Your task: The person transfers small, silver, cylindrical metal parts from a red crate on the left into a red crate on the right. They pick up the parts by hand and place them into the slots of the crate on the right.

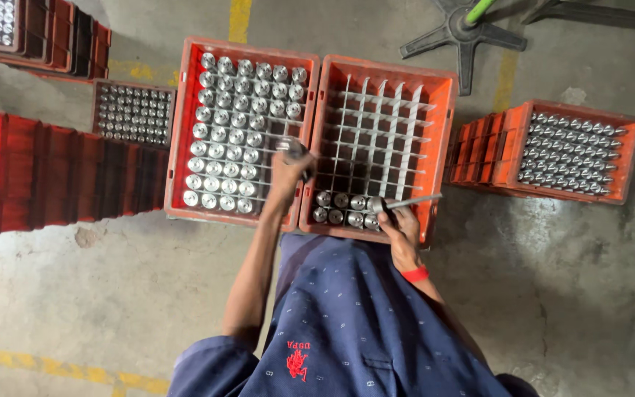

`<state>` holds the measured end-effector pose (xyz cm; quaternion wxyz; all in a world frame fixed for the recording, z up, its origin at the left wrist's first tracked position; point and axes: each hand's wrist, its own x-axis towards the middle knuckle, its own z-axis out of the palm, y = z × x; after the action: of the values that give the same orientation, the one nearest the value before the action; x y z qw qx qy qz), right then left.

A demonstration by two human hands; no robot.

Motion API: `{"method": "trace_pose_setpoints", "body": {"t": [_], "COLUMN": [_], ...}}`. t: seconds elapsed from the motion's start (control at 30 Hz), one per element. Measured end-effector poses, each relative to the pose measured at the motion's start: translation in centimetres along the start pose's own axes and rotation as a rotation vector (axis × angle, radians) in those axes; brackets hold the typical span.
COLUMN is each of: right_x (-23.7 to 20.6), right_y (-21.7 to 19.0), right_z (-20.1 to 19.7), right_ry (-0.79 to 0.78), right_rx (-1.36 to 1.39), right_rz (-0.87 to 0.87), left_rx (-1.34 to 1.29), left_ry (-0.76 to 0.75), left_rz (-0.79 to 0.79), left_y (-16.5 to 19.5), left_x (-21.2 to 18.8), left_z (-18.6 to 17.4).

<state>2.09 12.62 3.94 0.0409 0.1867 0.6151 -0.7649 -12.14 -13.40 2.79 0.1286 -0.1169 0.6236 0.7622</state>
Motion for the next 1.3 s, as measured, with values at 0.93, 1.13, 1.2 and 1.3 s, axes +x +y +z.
{"method": "trace_pose_setpoints", "body": {"t": [0.93, 1.13, 1.2, 1.3], "right_x": [5.2, 3.7, 3.0, 1.8], "right_y": [3.2, 3.8, 4.2, 4.5], "right_z": [-15.4, -16.2, -15.6, -14.8], "right_ry": [0.083, 0.158, 0.191, 0.182], "right_rx": [0.064, 0.123, 0.149, 0.163], "right_rz": [-0.161, -0.186, -0.161, -0.185], "left_rx": [0.944, 0.739, 0.638, 0.592], "left_ry": [-0.604, -0.701, -0.586, -0.326], "left_rz": [0.449, 0.594, 0.525, 0.468], "left_y": [-11.0, -13.4, -12.8, -10.6], "left_x": [-7.2, -6.4, -6.4, -5.8], "left_z": [14.3, 14.7, 13.4, 10.3]}}
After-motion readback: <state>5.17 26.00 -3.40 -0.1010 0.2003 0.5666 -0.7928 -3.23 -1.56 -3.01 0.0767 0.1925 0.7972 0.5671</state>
